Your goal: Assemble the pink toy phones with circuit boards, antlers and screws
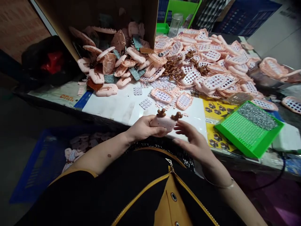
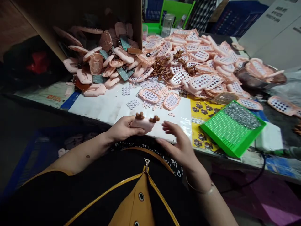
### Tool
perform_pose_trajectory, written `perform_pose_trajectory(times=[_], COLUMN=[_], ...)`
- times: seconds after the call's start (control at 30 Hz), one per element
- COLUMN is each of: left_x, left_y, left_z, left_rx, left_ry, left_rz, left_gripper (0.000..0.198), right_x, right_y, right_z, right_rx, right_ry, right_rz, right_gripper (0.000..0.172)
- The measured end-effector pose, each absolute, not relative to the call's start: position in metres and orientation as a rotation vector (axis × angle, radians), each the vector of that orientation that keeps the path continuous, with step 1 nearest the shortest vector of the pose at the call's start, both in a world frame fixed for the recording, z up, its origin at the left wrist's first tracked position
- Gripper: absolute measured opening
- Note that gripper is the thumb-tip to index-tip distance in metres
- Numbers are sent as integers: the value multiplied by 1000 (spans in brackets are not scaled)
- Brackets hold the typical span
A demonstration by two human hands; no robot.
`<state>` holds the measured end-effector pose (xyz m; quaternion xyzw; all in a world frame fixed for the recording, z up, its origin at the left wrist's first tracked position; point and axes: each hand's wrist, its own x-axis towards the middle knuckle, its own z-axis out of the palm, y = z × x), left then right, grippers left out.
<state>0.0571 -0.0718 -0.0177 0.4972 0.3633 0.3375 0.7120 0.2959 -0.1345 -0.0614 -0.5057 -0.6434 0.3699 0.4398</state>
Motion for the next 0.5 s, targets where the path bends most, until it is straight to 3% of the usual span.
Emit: perform_pose_trajectory(times=[0.13,0.5], left_x=[57,47], left_y=[-79,-75], left_z=[-28,-37], left_rx=[853,1040], left_ry=[613,619], left_rz=[786,813], left_gripper=[45,52], right_x=[248,235], right_y=[-116,-116], right_z=[-52,-56], right_rx=[-1216,-1187], right_ry=[-1601,-1360], right_rz=[1280,1384], right_gripper=[47,42])
